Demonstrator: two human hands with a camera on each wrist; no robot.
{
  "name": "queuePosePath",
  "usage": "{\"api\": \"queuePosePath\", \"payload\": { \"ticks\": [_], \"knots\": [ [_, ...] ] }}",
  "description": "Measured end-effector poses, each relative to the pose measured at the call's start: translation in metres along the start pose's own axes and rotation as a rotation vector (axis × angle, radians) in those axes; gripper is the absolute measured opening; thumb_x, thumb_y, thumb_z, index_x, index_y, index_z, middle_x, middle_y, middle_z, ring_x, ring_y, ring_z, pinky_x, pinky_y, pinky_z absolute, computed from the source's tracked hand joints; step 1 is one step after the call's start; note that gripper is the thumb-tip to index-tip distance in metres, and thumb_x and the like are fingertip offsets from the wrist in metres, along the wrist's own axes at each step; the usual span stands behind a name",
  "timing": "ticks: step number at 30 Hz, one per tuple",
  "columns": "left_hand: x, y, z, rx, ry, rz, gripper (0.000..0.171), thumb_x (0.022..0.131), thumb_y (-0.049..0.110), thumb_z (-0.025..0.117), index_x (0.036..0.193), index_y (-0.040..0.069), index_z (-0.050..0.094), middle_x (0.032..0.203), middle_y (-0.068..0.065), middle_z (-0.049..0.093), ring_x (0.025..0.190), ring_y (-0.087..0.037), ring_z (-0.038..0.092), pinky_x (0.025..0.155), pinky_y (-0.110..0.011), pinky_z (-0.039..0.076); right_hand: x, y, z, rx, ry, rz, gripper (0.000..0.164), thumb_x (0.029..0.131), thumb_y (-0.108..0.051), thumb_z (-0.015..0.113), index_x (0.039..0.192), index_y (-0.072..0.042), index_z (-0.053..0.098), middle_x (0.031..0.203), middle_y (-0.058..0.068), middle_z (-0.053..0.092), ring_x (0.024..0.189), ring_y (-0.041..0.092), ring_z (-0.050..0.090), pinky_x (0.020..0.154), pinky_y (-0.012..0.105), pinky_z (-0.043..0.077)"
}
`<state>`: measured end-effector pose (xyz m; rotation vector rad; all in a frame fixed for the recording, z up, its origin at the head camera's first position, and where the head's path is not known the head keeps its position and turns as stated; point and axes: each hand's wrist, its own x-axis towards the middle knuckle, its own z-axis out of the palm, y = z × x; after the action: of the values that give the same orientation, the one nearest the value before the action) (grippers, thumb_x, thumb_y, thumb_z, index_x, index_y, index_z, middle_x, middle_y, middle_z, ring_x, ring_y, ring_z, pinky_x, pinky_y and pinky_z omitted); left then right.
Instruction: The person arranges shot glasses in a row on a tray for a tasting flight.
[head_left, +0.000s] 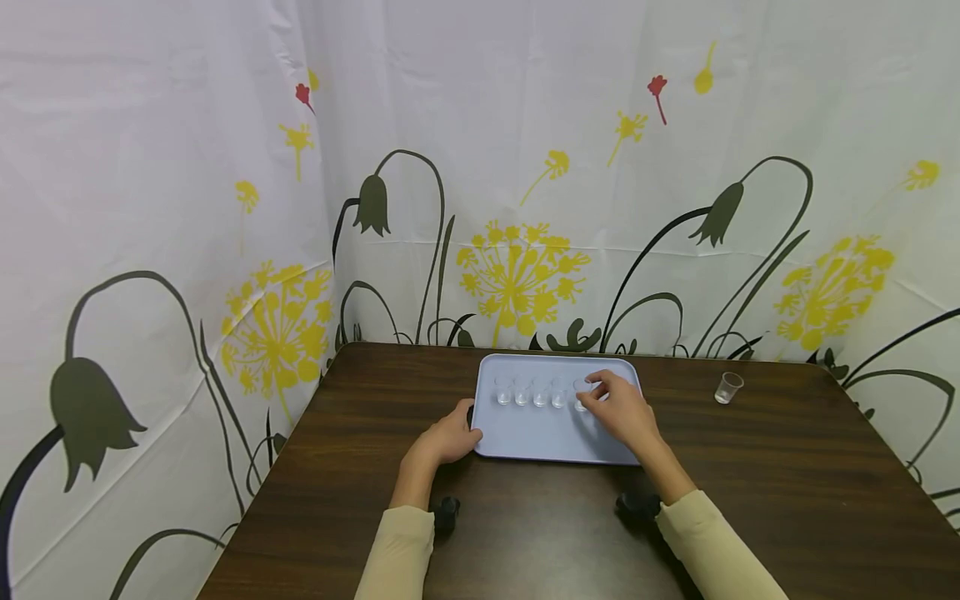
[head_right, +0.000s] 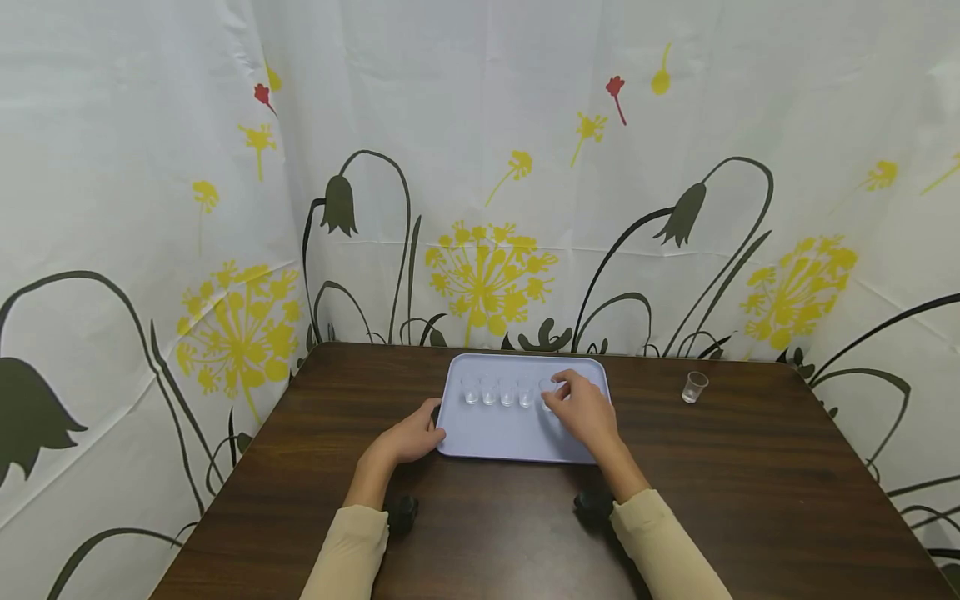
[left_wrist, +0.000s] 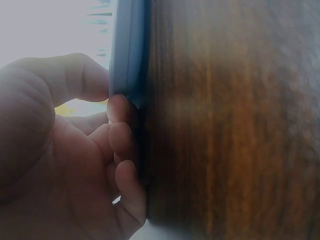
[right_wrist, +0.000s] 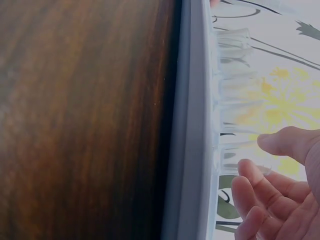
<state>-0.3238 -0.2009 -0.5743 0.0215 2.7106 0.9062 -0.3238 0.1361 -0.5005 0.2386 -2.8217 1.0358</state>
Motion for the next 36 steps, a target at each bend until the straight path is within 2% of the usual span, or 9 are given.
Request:
{"api": "queuePosePath", "payload": {
  "ticks": [5, 11, 20, 23, 28, 33, 36],
  "knots": [
    [0.0016, -0.0020, 0.0005, -0.009, -0.006, -0.005, 0.075, 0.100, 0.037, 0.062, 0.167, 0.018, 0.033, 0.104, -0.004, 0.064, 0.086, -0.024, 0.060, 0.078, -0.042, 0.046, 0.0008, 0.0005, 0.0015, -0.010, -0.004, -0.007, 0.042, 0.098, -0.036, 0.075, 0.129, -0.009, 0.073, 0.101, 0.001, 0.081, 0.090, 0.021, 0.069, 0.071, 0.037, 0.050],
    [0.0030, -0.0014, -0.0005, -0.004, -0.010, -0.014, 0.076, 0.100, 0.039, 0.062, 0.168, 0.019, 0.032, 0.107, -0.004, 0.065, 0.088, -0.025, 0.061, 0.081, -0.044, 0.047, 0.0021, 0.0019, 0.0026, -0.006, -0.009, -0.005, 0.043, 0.098, -0.037, 0.075, 0.131, -0.010, 0.072, 0.103, 0.002, 0.081, 0.086, 0.019, 0.068, 0.069, 0.035, 0.049],
    [0.0014, -0.0006, 0.0004, 0.008, -0.001, -0.007, 0.075, 0.100, 0.037, 0.061, 0.167, 0.018, 0.033, 0.103, -0.004, 0.064, 0.085, -0.023, 0.060, 0.076, -0.041, 0.046, 0.0025, 0.0037, 0.0046, 0.003, -0.015, -0.005, 0.043, 0.098, -0.036, 0.075, 0.132, -0.010, 0.072, 0.104, 0.003, 0.081, 0.085, 0.019, 0.068, 0.069, 0.034, 0.048],
    [0.0033, -0.0025, 0.0007, -0.002, -0.005, -0.006, 0.076, 0.100, 0.038, 0.062, 0.167, 0.018, 0.033, 0.105, -0.005, 0.065, 0.086, -0.024, 0.061, 0.078, -0.042, 0.047, 0.0025, 0.0041, 0.0048, 0.003, -0.022, 0.001, 0.043, 0.098, -0.036, 0.075, 0.132, -0.010, 0.071, 0.105, 0.003, 0.082, 0.084, 0.018, 0.067, 0.068, 0.034, 0.048],
    [0.0070, -0.0042, 0.0008, -0.011, -0.002, -0.008, 0.077, 0.099, 0.039, 0.063, 0.167, 0.019, 0.034, 0.120, -0.007, 0.069, 0.094, -0.026, 0.060, 0.088, -0.047, 0.048, 0.0025, 0.0021, 0.0033, 0.008, -0.024, -0.001, 0.044, 0.098, -0.036, 0.075, 0.133, -0.010, 0.071, 0.105, 0.003, 0.082, 0.079, 0.015, 0.065, 0.068, 0.034, 0.048],
    [0.0065, -0.0036, 0.0006, -0.016, -0.014, -0.014, 0.077, 0.099, 0.039, 0.062, 0.168, 0.019, 0.033, 0.115, -0.008, 0.068, 0.093, -0.027, 0.061, 0.086, -0.046, 0.048, 0.0029, 0.0024, 0.0028, 0.012, -0.041, 0.012, 0.045, 0.097, -0.036, 0.076, 0.133, -0.010, 0.071, 0.104, 0.004, 0.082, 0.079, 0.016, 0.066, 0.070, 0.035, 0.049],
    [0.0064, -0.0048, 0.0012, -0.020, -0.014, -0.011, 0.077, 0.099, 0.038, 0.062, 0.168, 0.018, 0.033, 0.119, -0.009, 0.069, 0.096, -0.027, 0.061, 0.089, -0.048, 0.048, 0.0029, 0.0038, 0.0031, 0.004, -0.073, 0.027, 0.047, 0.098, -0.036, 0.076, 0.136, -0.010, 0.069, 0.105, 0.003, 0.082, 0.083, 0.016, 0.068, 0.071, 0.037, 0.049]
  ]
}}
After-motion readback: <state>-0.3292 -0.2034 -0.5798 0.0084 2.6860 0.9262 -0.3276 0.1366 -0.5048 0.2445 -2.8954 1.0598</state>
